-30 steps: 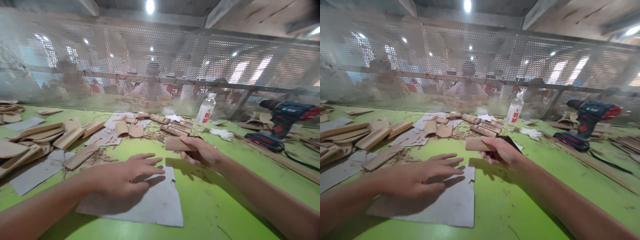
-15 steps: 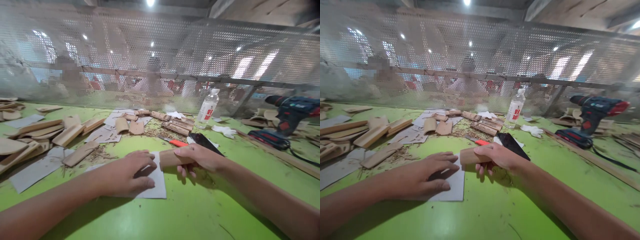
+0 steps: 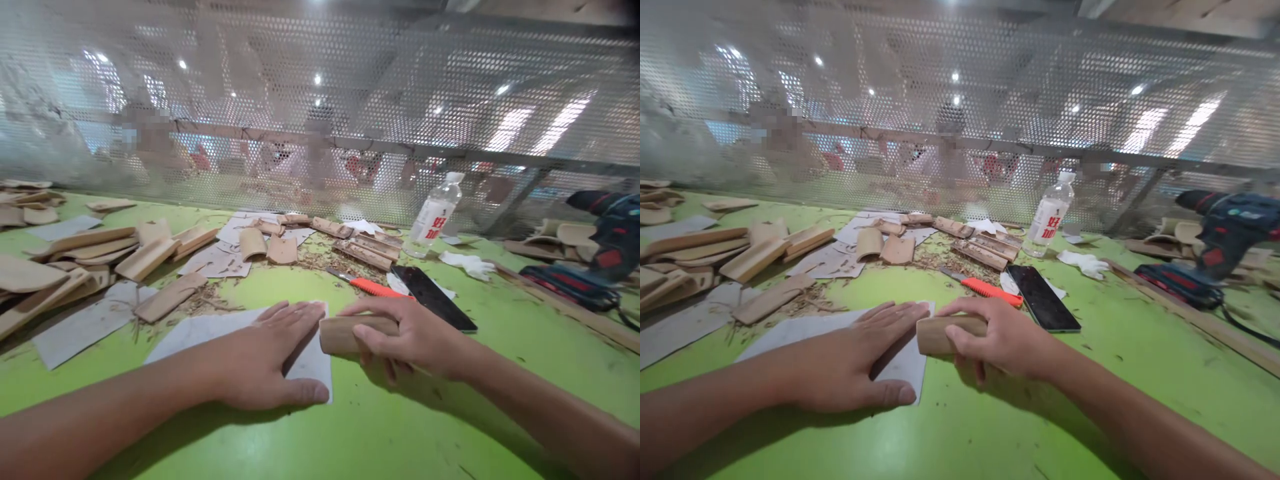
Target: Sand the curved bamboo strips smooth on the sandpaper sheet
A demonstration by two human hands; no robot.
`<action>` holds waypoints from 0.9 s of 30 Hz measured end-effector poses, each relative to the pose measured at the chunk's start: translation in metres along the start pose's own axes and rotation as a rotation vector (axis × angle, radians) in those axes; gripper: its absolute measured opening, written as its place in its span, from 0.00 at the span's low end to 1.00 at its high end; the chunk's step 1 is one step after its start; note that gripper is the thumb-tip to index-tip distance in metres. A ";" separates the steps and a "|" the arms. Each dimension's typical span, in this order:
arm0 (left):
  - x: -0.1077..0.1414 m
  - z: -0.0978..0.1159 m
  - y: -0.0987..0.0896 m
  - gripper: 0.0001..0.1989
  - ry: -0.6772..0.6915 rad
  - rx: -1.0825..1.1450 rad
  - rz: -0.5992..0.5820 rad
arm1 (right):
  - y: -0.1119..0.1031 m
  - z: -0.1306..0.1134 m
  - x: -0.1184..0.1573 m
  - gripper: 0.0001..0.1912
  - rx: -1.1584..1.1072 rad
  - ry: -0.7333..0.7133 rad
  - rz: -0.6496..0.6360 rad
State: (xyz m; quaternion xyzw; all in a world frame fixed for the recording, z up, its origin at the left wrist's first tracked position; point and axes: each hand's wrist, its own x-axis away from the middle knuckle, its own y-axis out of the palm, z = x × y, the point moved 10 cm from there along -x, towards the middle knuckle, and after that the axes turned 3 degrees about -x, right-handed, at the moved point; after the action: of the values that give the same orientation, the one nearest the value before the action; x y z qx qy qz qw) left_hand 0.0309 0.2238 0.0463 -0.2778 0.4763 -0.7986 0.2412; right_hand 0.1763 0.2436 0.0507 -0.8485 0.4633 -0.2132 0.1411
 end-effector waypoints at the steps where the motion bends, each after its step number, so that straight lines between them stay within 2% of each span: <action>1: 0.000 0.001 0.000 0.52 0.019 -0.004 0.003 | -0.002 -0.002 0.002 0.19 0.078 -0.002 0.025; 5: 0.000 0.002 0.000 0.50 0.019 -0.042 -0.007 | -0.005 -0.020 0.006 0.14 0.421 -0.116 0.137; 8: 0.000 0.003 -0.001 0.49 0.016 -0.061 -0.015 | 0.005 -0.033 0.005 0.19 0.540 -0.237 0.147; 12: -0.001 0.004 -0.002 0.47 0.018 -0.067 -0.018 | 0.010 -0.030 0.003 0.26 0.516 -0.220 0.112; 17: -0.002 0.005 -0.002 0.49 0.032 -0.034 -0.013 | 0.018 -0.019 0.002 0.27 0.330 -0.156 -0.069; 21: -0.001 0.003 -0.001 0.51 0.032 0.000 -0.018 | 0.002 -0.018 -0.002 0.29 0.375 -0.127 0.034; 25: 0.002 0.006 0.001 0.51 0.093 0.023 -0.015 | 0.002 -0.022 0.000 0.27 0.406 -0.149 0.012; 27: 0.003 0.005 0.001 0.52 0.089 0.037 -0.018 | -0.003 -0.020 0.001 0.28 0.382 -0.121 0.051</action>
State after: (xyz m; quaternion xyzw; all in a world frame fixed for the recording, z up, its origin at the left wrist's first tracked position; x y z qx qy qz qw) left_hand 0.0324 0.2187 0.0477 -0.2418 0.4690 -0.8211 0.2176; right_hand 0.1689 0.2437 0.0700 -0.8056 0.4265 -0.2419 0.3325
